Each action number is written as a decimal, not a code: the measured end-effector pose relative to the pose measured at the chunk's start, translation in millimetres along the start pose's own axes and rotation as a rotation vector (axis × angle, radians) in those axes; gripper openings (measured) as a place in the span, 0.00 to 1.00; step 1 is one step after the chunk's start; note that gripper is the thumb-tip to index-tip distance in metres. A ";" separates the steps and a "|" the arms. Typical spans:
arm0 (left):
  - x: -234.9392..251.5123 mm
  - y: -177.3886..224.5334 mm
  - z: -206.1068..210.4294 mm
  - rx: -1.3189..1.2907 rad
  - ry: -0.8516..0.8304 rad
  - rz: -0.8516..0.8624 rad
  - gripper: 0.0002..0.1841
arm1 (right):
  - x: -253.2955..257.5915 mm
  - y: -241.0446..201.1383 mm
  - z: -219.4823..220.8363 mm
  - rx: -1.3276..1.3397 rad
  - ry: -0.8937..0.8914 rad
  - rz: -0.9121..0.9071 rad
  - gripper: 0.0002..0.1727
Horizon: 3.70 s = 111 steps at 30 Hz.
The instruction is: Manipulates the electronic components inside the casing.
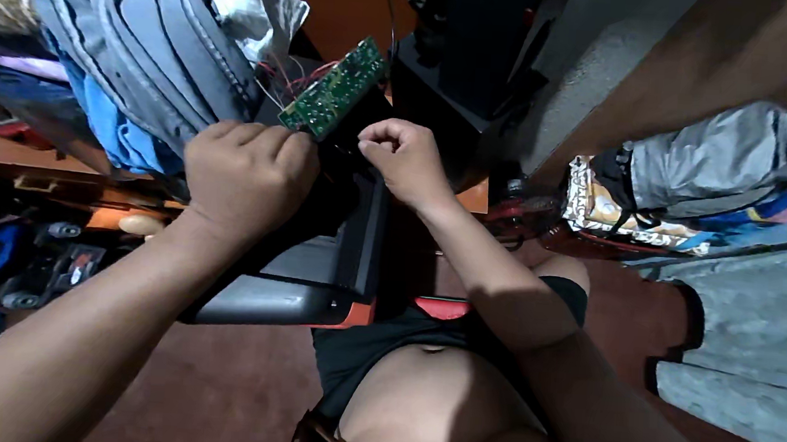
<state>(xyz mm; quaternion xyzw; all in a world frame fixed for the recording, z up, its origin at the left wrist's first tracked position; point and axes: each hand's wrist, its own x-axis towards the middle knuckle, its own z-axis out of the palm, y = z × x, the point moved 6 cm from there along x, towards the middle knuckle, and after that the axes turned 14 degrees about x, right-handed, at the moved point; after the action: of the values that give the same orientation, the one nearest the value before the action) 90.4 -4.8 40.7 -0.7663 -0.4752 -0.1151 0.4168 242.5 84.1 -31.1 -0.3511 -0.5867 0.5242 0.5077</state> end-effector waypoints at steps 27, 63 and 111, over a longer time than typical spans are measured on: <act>-5.1 -31.8 8.7 -0.096 0.032 -0.243 0.14 | 16.0 12.4 29.9 -0.503 -0.221 -0.110 0.08; 3.0 -10.0 2.1 -0.055 0.137 -0.110 0.12 | 25.6 10.0 34.7 -0.399 0.012 -0.665 0.04; -5.3 -32.8 6.7 -0.087 0.111 -0.269 0.13 | 19.8 1.4 44.8 -0.441 0.162 -0.860 0.03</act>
<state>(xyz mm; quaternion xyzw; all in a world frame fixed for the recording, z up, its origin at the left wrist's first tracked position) 59.2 3.4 50.9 -0.7054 -0.5444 -0.2326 0.3897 194.5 91.5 -25.0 -0.2161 -0.7340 0.1013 0.6358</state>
